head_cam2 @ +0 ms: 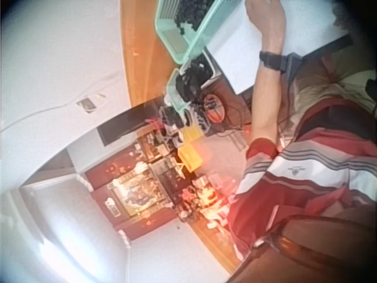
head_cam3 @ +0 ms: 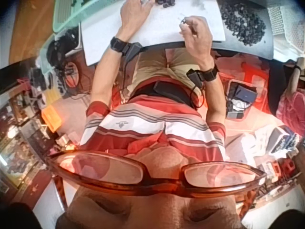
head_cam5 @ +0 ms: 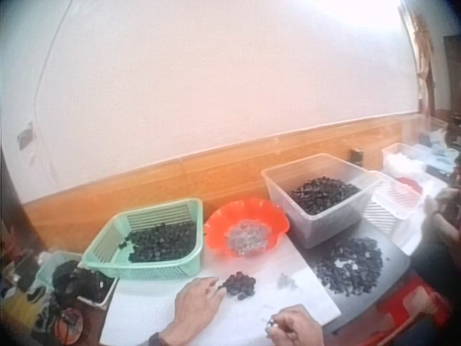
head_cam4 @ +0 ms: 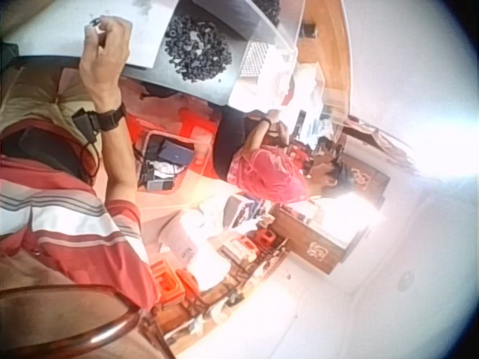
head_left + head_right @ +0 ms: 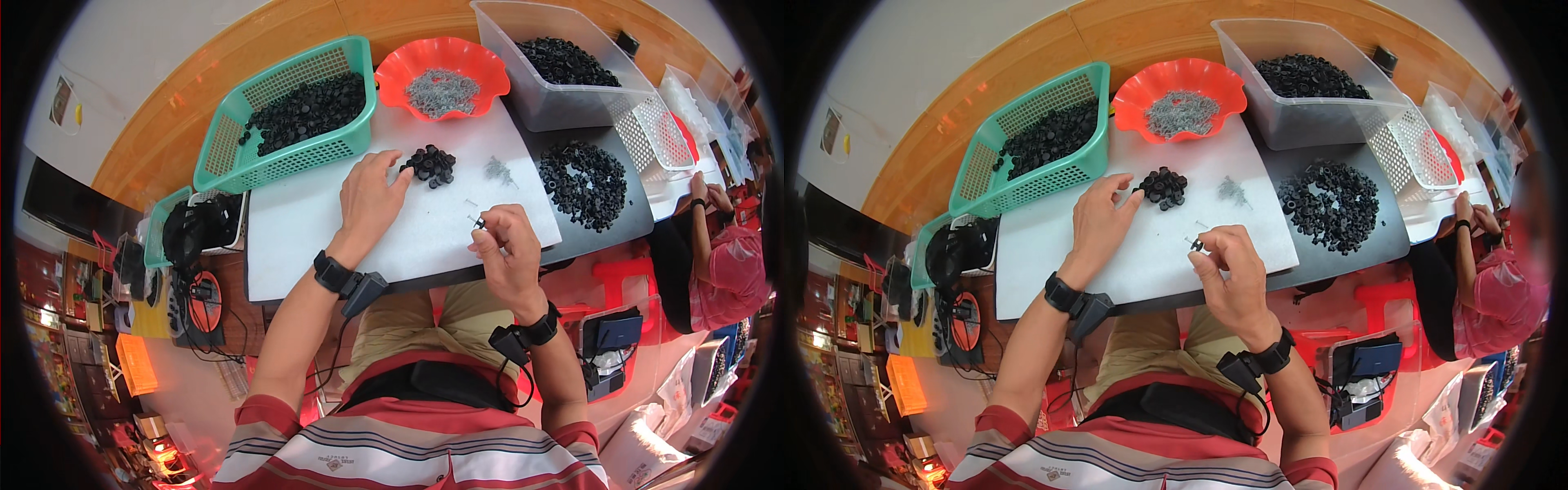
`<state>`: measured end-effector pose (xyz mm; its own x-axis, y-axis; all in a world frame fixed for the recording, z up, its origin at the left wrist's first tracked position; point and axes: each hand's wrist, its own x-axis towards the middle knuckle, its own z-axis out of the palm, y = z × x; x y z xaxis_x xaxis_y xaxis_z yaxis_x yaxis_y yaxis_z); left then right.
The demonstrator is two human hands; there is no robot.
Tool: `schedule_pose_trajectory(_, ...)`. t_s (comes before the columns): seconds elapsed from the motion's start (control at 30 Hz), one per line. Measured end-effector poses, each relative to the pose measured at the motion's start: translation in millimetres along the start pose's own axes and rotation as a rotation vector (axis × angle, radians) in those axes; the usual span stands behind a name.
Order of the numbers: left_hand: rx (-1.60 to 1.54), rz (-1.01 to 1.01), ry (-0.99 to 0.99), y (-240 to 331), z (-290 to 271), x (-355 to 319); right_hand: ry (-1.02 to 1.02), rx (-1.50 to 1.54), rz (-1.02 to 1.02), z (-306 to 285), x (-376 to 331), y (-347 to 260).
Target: Manually assembling small black plastic components with silver metal studs.
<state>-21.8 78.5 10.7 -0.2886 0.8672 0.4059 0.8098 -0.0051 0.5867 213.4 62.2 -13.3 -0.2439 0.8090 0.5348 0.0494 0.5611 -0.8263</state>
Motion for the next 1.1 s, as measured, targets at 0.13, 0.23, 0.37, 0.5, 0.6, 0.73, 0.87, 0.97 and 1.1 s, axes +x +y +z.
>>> schedule_pose_trajectory(0.13,0.014,0.007,-0.095,-1.8,-0.3,2.9,0.007,0.022,0.009,-1.0,-2.6,0.2)
schedule_pose_trajectory(0.23,-0.04,-0.039,-0.132,-1.9,-4.0,0.8,0.012,0.03,0.01,-1.7,-3.3,-0.5)
schedule_pose_trajectory(0.37,-0.06,-0.016,-0.189,-0.8,-11.3,-0.8,0.026,0.067,0.022,-0.6,-4.5,-1.0)
schedule_pose_trajectory(0.5,-0.175,-0.046,-0.169,-1.8,-13.2,-7.5,0.022,0.058,0.015,-1.9,-5.0,0.2)
schedule_pose_trajectory(0.6,-0.266,0.004,-0.159,-6.7,-13.0,-10.6,0.021,0.07,0.025,-2.7,-5.3,0.9)
schedule_pose_trajectory(0.73,-0.167,0.102,-0.24,-11.8,-15.4,-11.4,0.017,0.068,0.028,-4.3,-6.0,-0.1)
schedule_pose_trajectory(0.87,-0.19,0.096,-0.279,-8.1,-18.4,-12.7,0.027,0.078,0.035,-4.4,-6.8,-0.3)
schedule_pose_trajectory(0.97,-0.209,0.08,-0.28,-5.6,-23.0,-14.3,0.022,0.09,0.031,-3.9,-6.5,-0.7)
schedule_pose_trajectory(1.1,-0.265,0.027,-0.308,-2.8,-25.1,-15.2,0.032,0.096,0.03,-3.9,-7.3,1.2)
